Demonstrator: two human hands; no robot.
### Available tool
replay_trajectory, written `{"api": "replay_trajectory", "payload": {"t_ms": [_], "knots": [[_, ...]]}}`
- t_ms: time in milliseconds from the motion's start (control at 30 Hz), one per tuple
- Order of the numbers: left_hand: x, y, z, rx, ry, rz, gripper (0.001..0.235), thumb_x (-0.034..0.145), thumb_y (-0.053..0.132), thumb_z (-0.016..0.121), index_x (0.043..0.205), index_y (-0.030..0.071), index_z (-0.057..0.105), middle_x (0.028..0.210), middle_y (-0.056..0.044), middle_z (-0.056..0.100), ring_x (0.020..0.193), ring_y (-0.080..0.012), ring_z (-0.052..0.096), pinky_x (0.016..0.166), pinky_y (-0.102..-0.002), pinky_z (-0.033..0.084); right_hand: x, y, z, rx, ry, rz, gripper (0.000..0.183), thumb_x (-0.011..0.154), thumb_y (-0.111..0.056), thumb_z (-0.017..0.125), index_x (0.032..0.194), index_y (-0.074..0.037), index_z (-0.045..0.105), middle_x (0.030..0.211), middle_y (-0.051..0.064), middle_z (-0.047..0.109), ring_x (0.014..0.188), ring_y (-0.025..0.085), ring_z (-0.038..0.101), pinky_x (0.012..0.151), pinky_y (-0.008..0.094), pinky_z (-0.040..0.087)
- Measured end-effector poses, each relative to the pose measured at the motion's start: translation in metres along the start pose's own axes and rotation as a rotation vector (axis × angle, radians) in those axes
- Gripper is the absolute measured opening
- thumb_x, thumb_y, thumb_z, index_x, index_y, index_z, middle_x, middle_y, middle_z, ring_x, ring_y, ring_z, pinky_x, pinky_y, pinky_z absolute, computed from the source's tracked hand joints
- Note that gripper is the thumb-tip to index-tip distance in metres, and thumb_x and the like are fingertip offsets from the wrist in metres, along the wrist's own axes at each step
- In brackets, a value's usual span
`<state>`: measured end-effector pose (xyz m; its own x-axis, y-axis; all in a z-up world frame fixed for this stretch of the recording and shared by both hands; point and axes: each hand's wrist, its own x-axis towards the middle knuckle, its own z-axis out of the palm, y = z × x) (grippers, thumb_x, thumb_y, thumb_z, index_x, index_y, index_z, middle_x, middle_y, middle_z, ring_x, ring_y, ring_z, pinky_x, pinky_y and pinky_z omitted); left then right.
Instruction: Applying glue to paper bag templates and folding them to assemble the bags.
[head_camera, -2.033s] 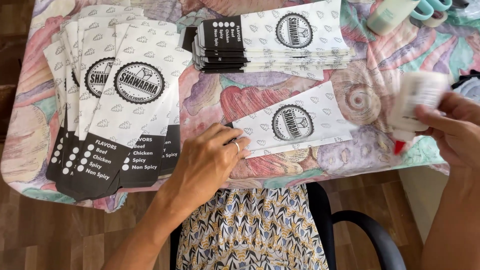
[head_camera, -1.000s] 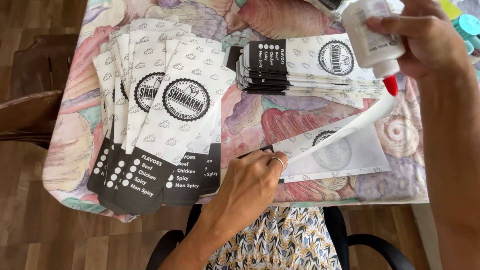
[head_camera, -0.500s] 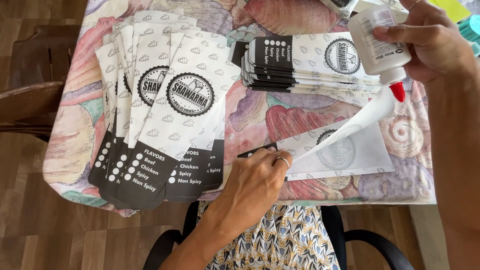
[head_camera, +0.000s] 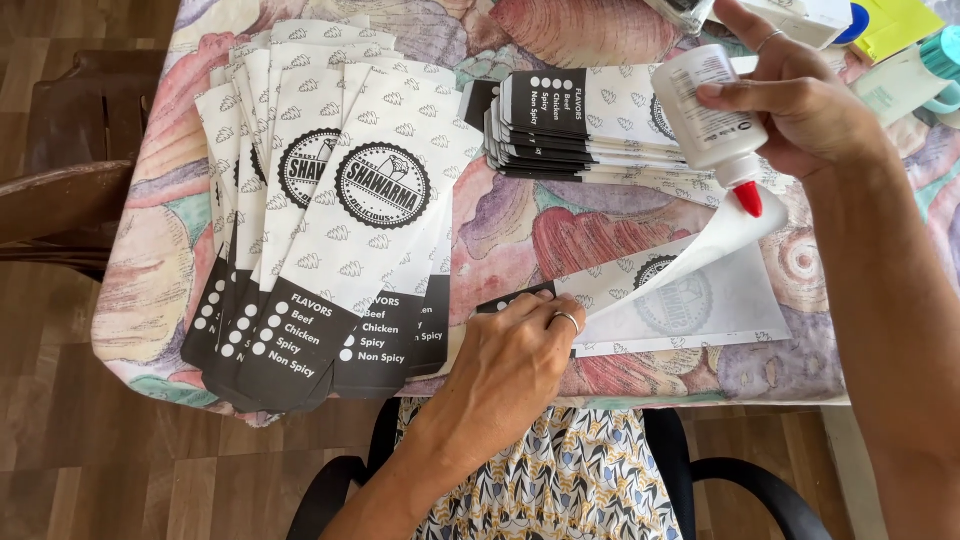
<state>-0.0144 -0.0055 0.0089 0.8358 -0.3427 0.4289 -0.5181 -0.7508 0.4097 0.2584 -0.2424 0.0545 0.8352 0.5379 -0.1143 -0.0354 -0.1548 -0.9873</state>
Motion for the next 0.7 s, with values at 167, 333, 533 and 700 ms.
{"api": "replay_trajectory", "payload": {"t_ms": [167, 333, 533, 700], "knots": [[0.000, 0.000, 0.002, -0.007, -0.007, -0.014, 0.025, 0.086, -0.019, 0.067, 0.111, -0.013, 0.067, 0.099, -0.026, 0.076, 0.081, -0.0295, 0.077, 0.053, -0.030, 0.064, -0.003, -0.004, 0.004, -0.047, -0.029, -0.038, 0.095, 0.084, -0.002, 0.060, 0.170, -0.009, 0.019, 0.151, 0.012, 0.045, 0.116, 0.029, 0.059, 0.094, 0.040, 0.054], [0.005, -0.001, 0.001, -0.016, -0.059, -0.036, 0.022, 0.086, -0.022, 0.062, 0.105, -0.011, 0.067, 0.080, -0.018, 0.073, 0.064, -0.0237, 0.070, 0.041, -0.029, 0.058, -0.015, 0.001, -0.014, 0.001, 0.161, 0.032, 0.060, 0.083, -0.014, 0.071, 0.141, -0.012, 0.052, 0.122, 0.005, 0.066, 0.102, 0.019, 0.071, 0.085, 0.030, 0.060], [0.006, -0.015, 0.009, 0.004, -0.199, -0.058, 0.013, 0.096, -0.014, 0.059, 0.098, -0.001, 0.063, 0.052, 0.003, 0.048, 0.040, -0.0085, 0.039, 0.038, -0.024, 0.039, -0.079, 0.042, -0.076, 0.046, 0.450, -0.318, 0.025, 0.108, -0.003, 0.063, 0.092, -0.016, 0.050, 0.085, -0.008, 0.048, 0.085, 0.011, 0.063, 0.073, 0.031, 0.054], [0.020, -0.019, -0.004, -0.018, -0.292, -0.108, 0.039, 0.102, -0.009, 0.053, 0.068, 0.010, 0.049, 0.049, 0.006, 0.036, 0.040, -0.0080, 0.031, 0.040, -0.024, 0.027, -0.207, 0.085, -0.069, -0.031, 0.609, -0.383, 0.030, 0.099, -0.002, 0.062, 0.123, -0.013, 0.048, 0.112, -0.001, 0.050, 0.110, 0.021, 0.065, 0.108, 0.044, 0.061]]}}
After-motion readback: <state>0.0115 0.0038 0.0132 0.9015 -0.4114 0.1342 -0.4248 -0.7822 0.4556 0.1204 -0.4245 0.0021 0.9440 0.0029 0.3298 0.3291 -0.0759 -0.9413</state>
